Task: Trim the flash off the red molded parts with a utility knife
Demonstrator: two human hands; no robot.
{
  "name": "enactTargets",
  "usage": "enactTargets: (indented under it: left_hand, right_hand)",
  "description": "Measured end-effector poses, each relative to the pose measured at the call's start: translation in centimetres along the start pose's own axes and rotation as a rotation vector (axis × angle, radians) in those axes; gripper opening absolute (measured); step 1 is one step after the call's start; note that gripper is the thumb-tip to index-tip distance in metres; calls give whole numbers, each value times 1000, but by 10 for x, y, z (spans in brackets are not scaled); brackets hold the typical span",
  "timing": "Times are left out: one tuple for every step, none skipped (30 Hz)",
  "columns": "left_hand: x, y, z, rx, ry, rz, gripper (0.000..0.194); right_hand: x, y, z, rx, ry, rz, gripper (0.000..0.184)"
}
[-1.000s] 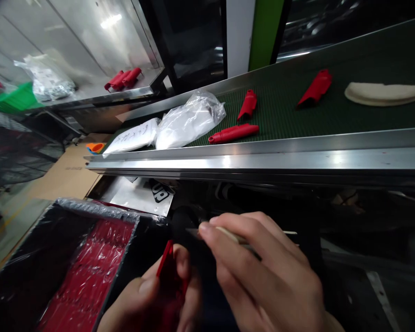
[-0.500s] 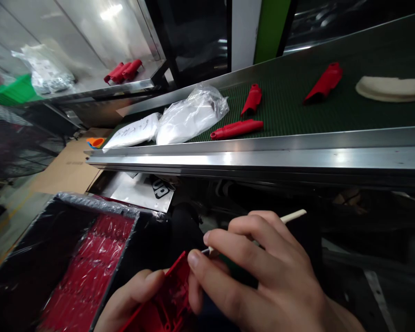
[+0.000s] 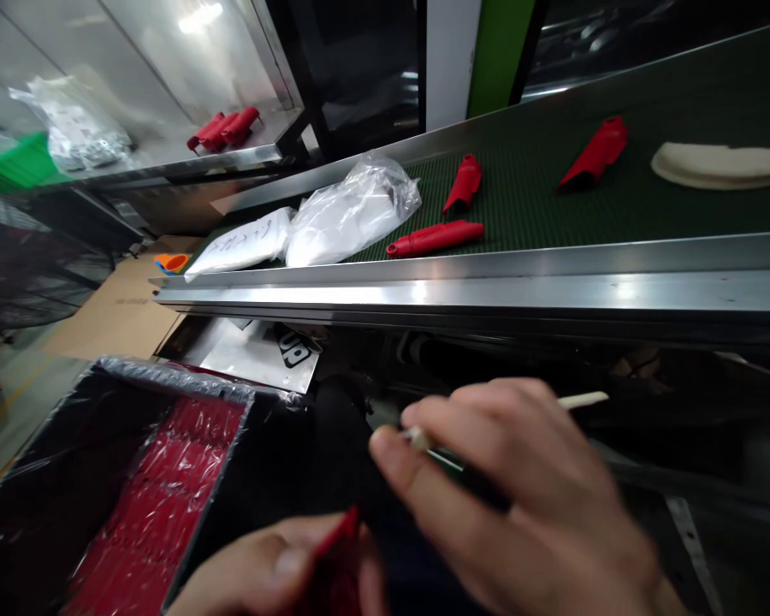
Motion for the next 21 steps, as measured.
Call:
enactTargets:
  left_hand:
    - [1, -1, -1, 38, 25, -17, 42]
    - [1, 0, -2, 57, 45, -27, 42]
    - [1, 1, -2, 51, 47, -24, 43]
    - [1, 3, -2, 20, 31, -11, 44]
    - [0, 5, -1, -29, 19, -3, 45]
    - [0, 7, -1, -90, 19, -9, 46]
    - [0, 9, -2, -157, 34, -28, 45]
    - [1, 11, -4, -219, 54, -44, 43]
    - [2, 13, -6, -265, 78, -50, 40]
    - [4, 16, -8, -291, 92, -54, 39]
    - [6, 18, -10, -301, 85, -69, 38]
    - [9, 20, -11, -293, 64, -86, 38]
    - [11, 21, -12, -269, 41, -105, 39]
    - [14, 20, -12, -240, 21, -122, 40]
    - [16, 19, -11, -215, -1, -136, 40]
    - [17, 17, -9, -202, -35, -148, 41]
    - [18, 15, -5, -204, -74, -149, 40]
    - [19, 13, -1, -221, -116, -146, 40]
    - [20, 11, 6, -254, -169, -137, 41]
    - [21, 11, 13, -288, -228, -105, 41]
    - [22, 11, 20, -315, -283, -55, 41]
  right_hand:
    - [-1, 3, 3, -25, -32, 34, 55]
    - [-1, 6, 5, -45, -74, 71, 56]
    - [0, 7, 6, -53, -128, 111, 54]
    - [1, 7, 6, -27, -197, 142, 50]
    - [3, 5, 5, 35, -276, 158, 45]
    - [5, 1, 3, 120, -352, 151, 40]
    - [9, -4, 0, 214, -394, 119, 36]
    - [14, -10, -5, 304, -406, 71, 35]
    - [19, -16, -10, 389, -396, 11, 33]
    - [24, -20, -14, 463, -375, -36, 29]
    - [28, -23, -16, 525, -353, -59, 22]
    - [32, -25, -17, 566, -344, -56, 15]
    - [35, -25, -16, 574, -363, -29, 10]
    - [36, -23, -12, 536, -414, 20, 10]
    - [35, -21, -8, 463, -485, 78, 12]
    - [31, -18, -3, 375, -570, 129, 14]
    - [27, -16, 0, 298, -644, 160, 16]
    - [21, -16, 2, 253, -698, 158, 16]
    - [17, -17, 2, 241, -714, 136, 14]
    - [13, -19, 1, 244, -708, 112, 13]
    - [9, -21, -2, 252, -684, 78, 19]
Point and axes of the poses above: each hand's wrist, its own x-axis towards the middle knuckle, its own y-axis out of the back of the hand, z = x × y, the point moved 4 cm from there along x, towards the middle knuckle, and after that the axes turned 10 degrees about y, right-handed, at the moved point
